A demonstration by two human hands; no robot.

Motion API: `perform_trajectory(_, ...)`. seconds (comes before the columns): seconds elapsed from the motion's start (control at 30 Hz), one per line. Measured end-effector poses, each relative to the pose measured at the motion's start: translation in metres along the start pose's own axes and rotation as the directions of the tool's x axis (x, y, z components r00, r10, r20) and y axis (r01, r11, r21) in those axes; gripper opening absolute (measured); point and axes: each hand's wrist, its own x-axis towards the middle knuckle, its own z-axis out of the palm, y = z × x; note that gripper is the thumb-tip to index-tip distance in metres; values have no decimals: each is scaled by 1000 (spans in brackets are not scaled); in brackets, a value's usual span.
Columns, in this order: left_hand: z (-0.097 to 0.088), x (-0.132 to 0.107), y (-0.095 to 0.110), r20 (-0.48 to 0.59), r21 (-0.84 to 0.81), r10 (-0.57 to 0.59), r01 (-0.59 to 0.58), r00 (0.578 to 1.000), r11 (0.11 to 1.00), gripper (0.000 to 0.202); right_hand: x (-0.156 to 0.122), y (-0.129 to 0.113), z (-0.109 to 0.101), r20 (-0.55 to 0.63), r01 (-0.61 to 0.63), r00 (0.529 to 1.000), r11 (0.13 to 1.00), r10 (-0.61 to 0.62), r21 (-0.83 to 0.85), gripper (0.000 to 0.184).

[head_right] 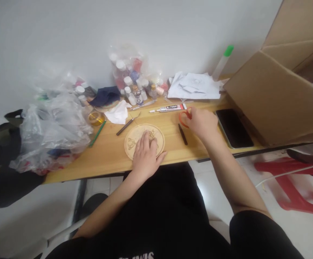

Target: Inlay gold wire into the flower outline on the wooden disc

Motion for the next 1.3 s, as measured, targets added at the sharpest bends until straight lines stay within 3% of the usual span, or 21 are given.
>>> perform_trajectory(0.13,1,0,-2,-48,-13,24,-25,999,1000,55,-1,8,4,134,-105,984,988,120,-117,35)
perform_trajectory(0.27,2,0,-2,-59,-79,28,-33,998,996,55,1,12,8,155,-120,978,985,139,-122,35)
perform_trajectory(0.4,-6,-3,-7,-48,-264,-8,-5,999,965,69,1,16,8,172,-119,975,984,141,-132,29)
perform_trajectory(0.5,-22,0,-20,-25,-451,-3,-8,1000,893,63,-4,15,3,170,-142,973,985,158,-103,32)
perform_trajectory(0.63,-39,29,-40,35,-505,102,-71,994,860,53,-10,10,3,88,-119,989,993,117,10,28)
perform_trajectory(0.8,-44,81,-44,265,-480,181,-33,947,877,60,-8,-3,13,184,29,982,1000,-30,10,27)
perform_trajectory(0.9,-43,99,-43,331,-449,203,-35,922,893,66,-4,-9,16,208,43,977,999,-41,-10,26)
perform_trajectory(1.07,-39,107,-58,181,-355,320,-241,930,903,64,-5,-9,17,194,38,980,999,-32,-24,26)
perform_trajectory(1.3,-39,90,-91,100,-355,399,-342,912,870,41,-11,-8,24,74,88,993,996,-90,27,28)
